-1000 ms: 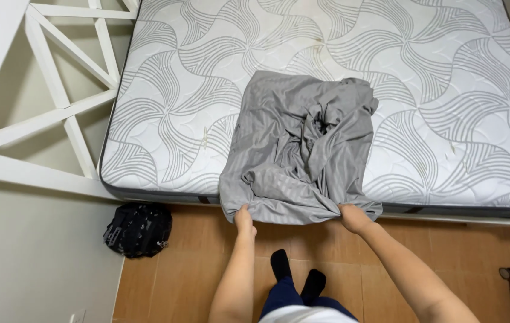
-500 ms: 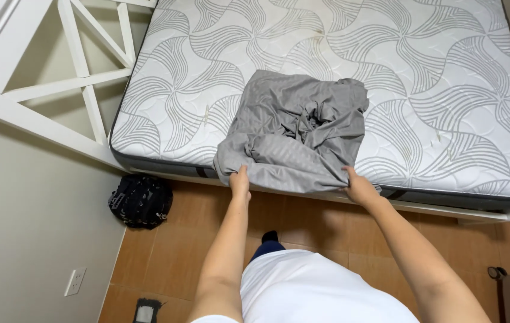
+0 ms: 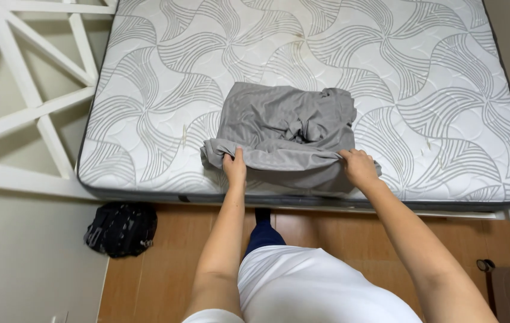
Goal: The person folds a grey sheet on a mattress and places it on a clothing rack. The person then wipes the mattress surface with a dark cloth and a rainbow duster before unfolding a pink sheet on the mattress.
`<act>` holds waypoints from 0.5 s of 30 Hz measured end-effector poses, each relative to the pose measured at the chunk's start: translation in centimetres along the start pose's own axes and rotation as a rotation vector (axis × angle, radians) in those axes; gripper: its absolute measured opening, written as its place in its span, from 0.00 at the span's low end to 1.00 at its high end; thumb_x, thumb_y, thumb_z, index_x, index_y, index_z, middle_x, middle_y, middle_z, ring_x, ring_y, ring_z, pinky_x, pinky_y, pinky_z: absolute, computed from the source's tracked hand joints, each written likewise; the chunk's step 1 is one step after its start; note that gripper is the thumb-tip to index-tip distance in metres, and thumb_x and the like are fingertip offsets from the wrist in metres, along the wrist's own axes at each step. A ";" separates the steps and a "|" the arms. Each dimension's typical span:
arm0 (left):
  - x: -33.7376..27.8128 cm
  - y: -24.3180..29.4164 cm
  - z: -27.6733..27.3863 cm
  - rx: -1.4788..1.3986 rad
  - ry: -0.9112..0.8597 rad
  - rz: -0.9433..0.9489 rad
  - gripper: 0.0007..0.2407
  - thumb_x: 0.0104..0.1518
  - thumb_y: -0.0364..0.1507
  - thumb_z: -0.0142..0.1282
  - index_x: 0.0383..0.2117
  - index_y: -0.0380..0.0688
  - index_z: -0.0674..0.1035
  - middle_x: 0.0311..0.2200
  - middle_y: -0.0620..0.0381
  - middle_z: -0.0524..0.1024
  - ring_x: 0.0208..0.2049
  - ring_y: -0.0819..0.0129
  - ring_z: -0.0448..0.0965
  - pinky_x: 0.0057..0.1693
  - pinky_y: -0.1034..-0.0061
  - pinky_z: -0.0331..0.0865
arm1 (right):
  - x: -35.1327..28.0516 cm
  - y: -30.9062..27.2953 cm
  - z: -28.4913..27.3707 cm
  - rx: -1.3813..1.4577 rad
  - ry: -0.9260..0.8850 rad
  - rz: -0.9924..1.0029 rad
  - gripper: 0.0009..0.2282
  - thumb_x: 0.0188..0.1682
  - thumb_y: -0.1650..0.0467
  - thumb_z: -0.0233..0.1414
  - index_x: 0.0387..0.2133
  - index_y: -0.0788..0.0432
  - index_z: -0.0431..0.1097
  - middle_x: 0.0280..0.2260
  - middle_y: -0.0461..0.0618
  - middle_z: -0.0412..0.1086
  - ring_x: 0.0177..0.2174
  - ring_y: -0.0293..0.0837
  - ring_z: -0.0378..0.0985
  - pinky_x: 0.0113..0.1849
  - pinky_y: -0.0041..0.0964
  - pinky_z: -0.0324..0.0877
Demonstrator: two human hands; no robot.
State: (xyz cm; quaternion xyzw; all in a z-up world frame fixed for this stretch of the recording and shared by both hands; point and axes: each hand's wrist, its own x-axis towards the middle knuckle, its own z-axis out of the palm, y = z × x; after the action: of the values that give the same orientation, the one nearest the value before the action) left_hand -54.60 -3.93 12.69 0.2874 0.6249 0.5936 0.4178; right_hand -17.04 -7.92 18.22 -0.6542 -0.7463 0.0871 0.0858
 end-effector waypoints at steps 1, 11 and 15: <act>1.9 -0.1 1.0 -0.002 -0.011 -0.004 0.16 0.61 0.33 0.55 0.48 0.32 0.78 0.47 0.50 0.80 0.47 0.63 0.78 0.54 0.71 0.68 | 1.7 0.0 0.0 -0.005 0.001 0.011 0.12 0.51 0.72 0.50 0.48 0.49 0.74 0.39 0.56 0.74 0.42 0.61 0.74 0.43 0.59 0.68; 20.1 0.4 9.9 0.229 -0.077 0.087 0.13 0.64 0.36 0.57 0.39 0.35 0.80 0.50 0.39 0.74 0.52 0.51 0.72 0.58 0.67 0.65 | 22.9 1.6 -1.7 -0.135 -0.019 0.126 0.14 0.46 0.73 0.52 0.46 0.50 0.75 0.41 0.51 0.73 0.45 0.56 0.73 0.46 0.53 0.66; 24.4 -0.2 13.0 0.268 -0.230 0.341 0.12 0.63 0.36 0.56 0.43 0.42 0.83 0.62 0.37 0.68 0.67 0.44 0.61 0.67 0.61 0.55 | 29.1 4.0 1.0 -0.160 0.009 0.279 0.10 0.52 0.69 0.52 0.46 0.50 0.76 0.43 0.49 0.74 0.48 0.54 0.72 0.48 0.53 0.63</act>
State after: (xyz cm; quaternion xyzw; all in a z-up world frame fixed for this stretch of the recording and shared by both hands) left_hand -55.17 23.47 8.79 0.5073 0.5887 0.5309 0.3380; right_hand -17.16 21.47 16.69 -0.7568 -0.6522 0.0352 0.0238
